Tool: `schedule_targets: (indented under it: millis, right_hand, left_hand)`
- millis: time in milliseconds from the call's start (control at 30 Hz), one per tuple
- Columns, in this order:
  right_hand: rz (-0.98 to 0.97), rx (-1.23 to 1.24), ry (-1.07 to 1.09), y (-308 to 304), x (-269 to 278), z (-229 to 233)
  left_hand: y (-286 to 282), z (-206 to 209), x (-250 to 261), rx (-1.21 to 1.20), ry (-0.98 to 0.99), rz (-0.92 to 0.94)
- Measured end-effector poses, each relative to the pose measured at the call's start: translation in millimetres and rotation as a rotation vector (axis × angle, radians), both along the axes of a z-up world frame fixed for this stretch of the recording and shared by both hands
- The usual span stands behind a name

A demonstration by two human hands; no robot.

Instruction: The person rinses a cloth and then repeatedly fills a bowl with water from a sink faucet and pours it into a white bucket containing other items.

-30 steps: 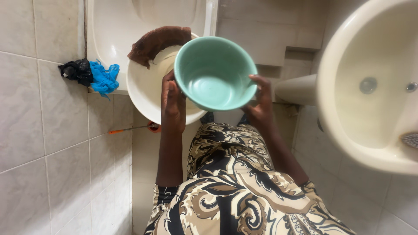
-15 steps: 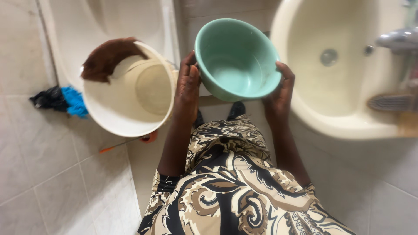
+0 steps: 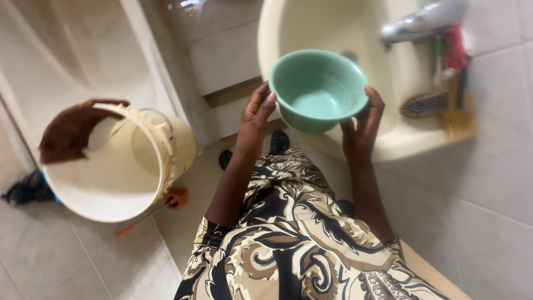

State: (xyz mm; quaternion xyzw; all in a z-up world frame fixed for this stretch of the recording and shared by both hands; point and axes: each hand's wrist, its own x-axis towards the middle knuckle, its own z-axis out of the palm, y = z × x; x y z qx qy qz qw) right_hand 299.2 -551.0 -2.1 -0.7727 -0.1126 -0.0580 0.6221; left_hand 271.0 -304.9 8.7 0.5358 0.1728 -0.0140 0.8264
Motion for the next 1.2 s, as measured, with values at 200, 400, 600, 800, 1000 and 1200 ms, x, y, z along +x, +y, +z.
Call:
schedule_targets:
  millis: [200,400,600,800,1000,1200]
  right_hand:
    - [-0.135,0.095,0.091,-25,-10,-32]
    - [-0.12,-0.185,0.013,-19,-21,-34]
    - [-0.167,-0.306,-0.046,9,-44,-21]
    - [-0.049,-0.406,-0.165,75,-69,25]
    - [0.42,-0.454,-0.172,199,-79,25]
    - [0.697,-0.445,0.032,336,-82,-25]
  left_hand:
    - [-36,-20,22,0.056,0.006,-0.122]
    - [-40,-26,17,0.068,-0.021,-0.143]
    - [-5,-11,-28,0.159,-0.11,-0.068]
    - [48,11,-89,0.337,-0.117,0.172]
    - [114,3,-152,0.66,-0.051,0.445]
    - [198,-30,-229,1.201,0.137,0.782]
